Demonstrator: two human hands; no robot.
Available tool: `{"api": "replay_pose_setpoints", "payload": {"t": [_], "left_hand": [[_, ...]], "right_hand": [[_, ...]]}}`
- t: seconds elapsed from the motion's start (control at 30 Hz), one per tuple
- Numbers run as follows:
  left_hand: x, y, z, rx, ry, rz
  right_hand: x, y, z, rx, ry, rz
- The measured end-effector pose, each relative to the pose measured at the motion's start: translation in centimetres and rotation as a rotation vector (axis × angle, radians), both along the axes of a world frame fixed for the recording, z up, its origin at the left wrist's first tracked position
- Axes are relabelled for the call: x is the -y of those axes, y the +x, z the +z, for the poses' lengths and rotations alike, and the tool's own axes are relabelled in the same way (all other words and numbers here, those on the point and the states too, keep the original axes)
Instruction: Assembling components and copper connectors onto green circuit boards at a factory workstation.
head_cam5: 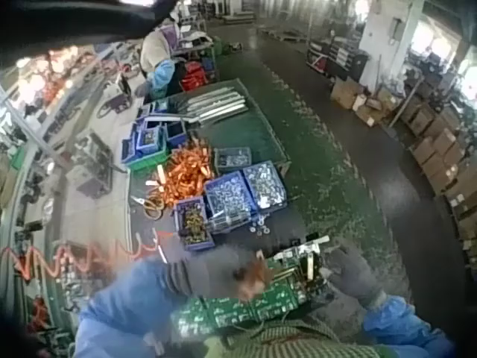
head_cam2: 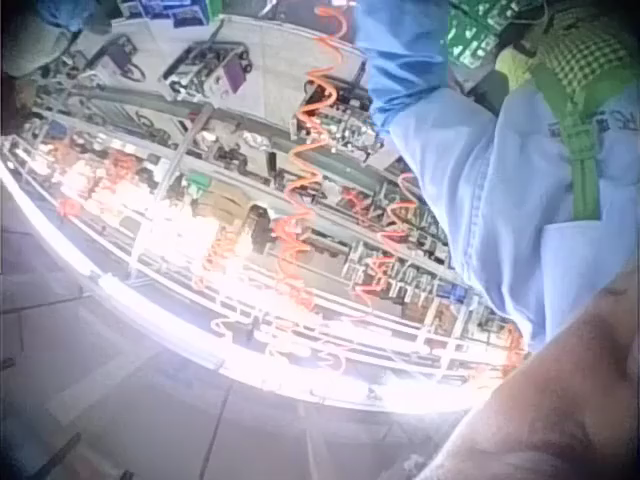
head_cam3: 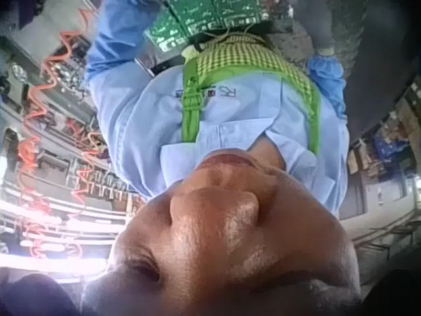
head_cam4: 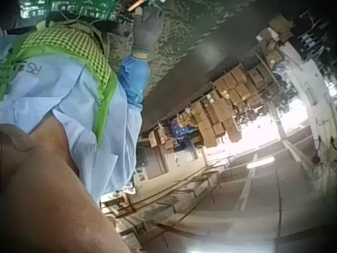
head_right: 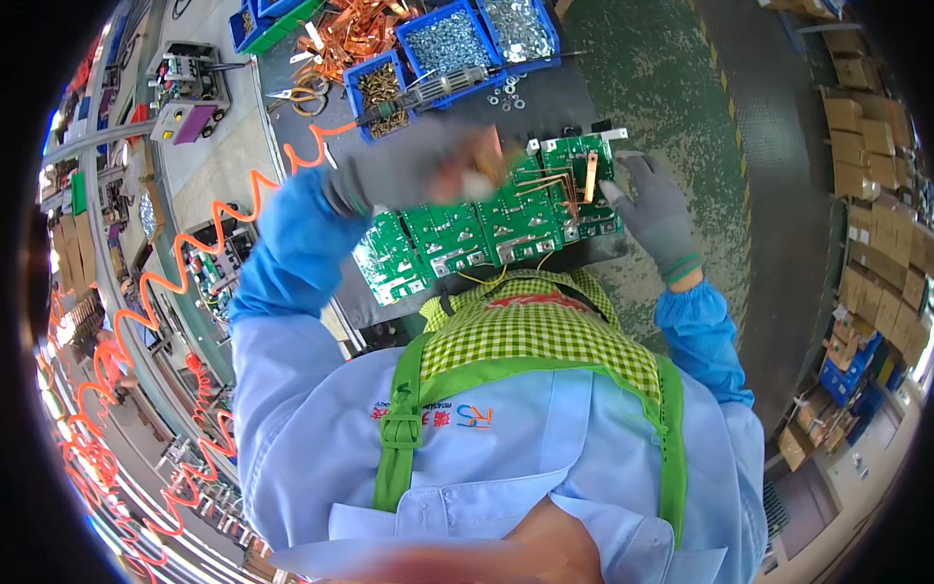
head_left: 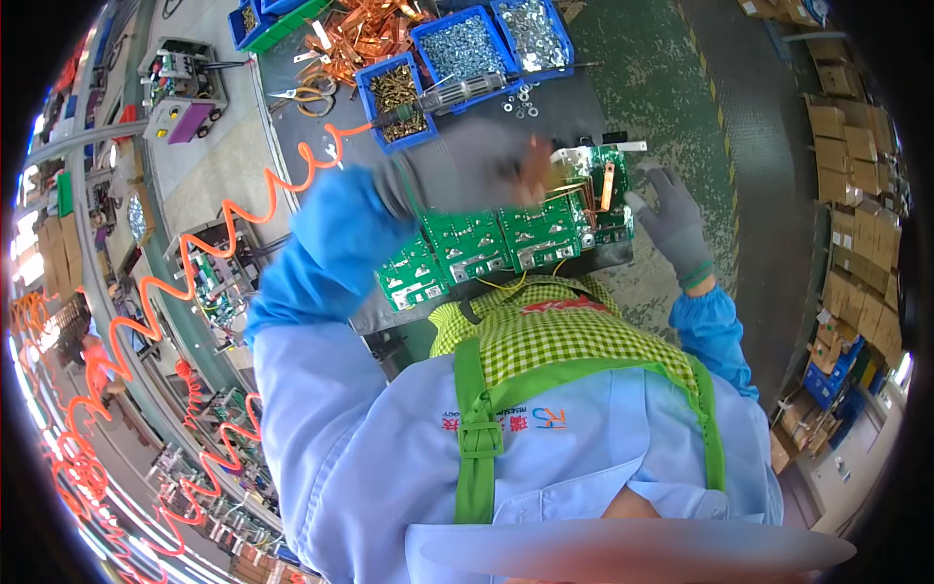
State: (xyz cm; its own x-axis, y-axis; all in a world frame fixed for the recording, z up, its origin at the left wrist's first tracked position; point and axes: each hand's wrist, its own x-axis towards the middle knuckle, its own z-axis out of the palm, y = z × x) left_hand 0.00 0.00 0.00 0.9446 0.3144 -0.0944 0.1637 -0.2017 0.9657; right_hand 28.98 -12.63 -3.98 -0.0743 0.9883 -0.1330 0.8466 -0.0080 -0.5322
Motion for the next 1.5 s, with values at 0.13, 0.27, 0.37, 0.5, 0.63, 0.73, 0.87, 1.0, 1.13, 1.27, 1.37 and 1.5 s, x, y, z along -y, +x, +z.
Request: {"api": "replay_pose_setpoints", "payload": {"t": [0.13, 0.27, 0.37, 0.5, 0.63, 0.73, 0.87, 1.0, 1.13, 1.27, 1.37, 1.5], "left_hand": [[7.1, 1.4, -5.9, -0.403, 0.397, 0.051], [9.8, 4.7, -7.7, -0.648, 0.608, 0.059], [10.1, 5.2, -9.0, -0.627, 0.604, 0.163], [10.7, 3.8, -8.4, -0.554, 0.496, 0.294], [6.8, 1.3, -4.0, -0.433, 0.412, 0.239], [0.5, -3.0, -1.3, -0.465, 0.527, 0.507], [-2.1, -5.1, -2.4, -0.54, 0.508, 0.563], [0.2, -3.2, -5.1, -0.438, 0.52, 0.347], [2.8, -4.2, -9.0, -0.353, 0.377, 0.404], [5.0, -5.2, -9.6, -0.385, 0.412, 0.579], [6.2, -4.2, -8.5, -0.651, 0.815, 0.465], [5.4, -2.7, -10.9, -0.974, 0.542, 0.255]], "right_hand": [[0.1, -1.2, -3.5, 0.04, -0.173, -0.075], [1.3, -1.1, -4.5, -0.057, -0.286, -0.158], [1.5, -2.1, -6.1, -0.071, -0.295, -0.154], [1.9, -1.8, -7.4, -0.109, -0.287, -0.162], [2.4, -1.3, -7.6, -0.259, -0.275, -0.195], [2.5, -1.8, -4.7, -0.111, -0.241, -0.199], [5.0, -0.4, -4.7, -0.169, -0.305, -0.189], [5.9, 1.8, -7.8, -0.077, 0.011, -0.433], [5.8, 2.3, -10.9, -0.76, -0.386, -0.543], [5.1, 2.6, -11.7, -0.622, -0.384, -0.492], [4.6, 3.4, -12.0, -0.733, -0.369, -0.512], [4.4, 3.4, -12.1, -0.656, -0.42, -0.389]]}}
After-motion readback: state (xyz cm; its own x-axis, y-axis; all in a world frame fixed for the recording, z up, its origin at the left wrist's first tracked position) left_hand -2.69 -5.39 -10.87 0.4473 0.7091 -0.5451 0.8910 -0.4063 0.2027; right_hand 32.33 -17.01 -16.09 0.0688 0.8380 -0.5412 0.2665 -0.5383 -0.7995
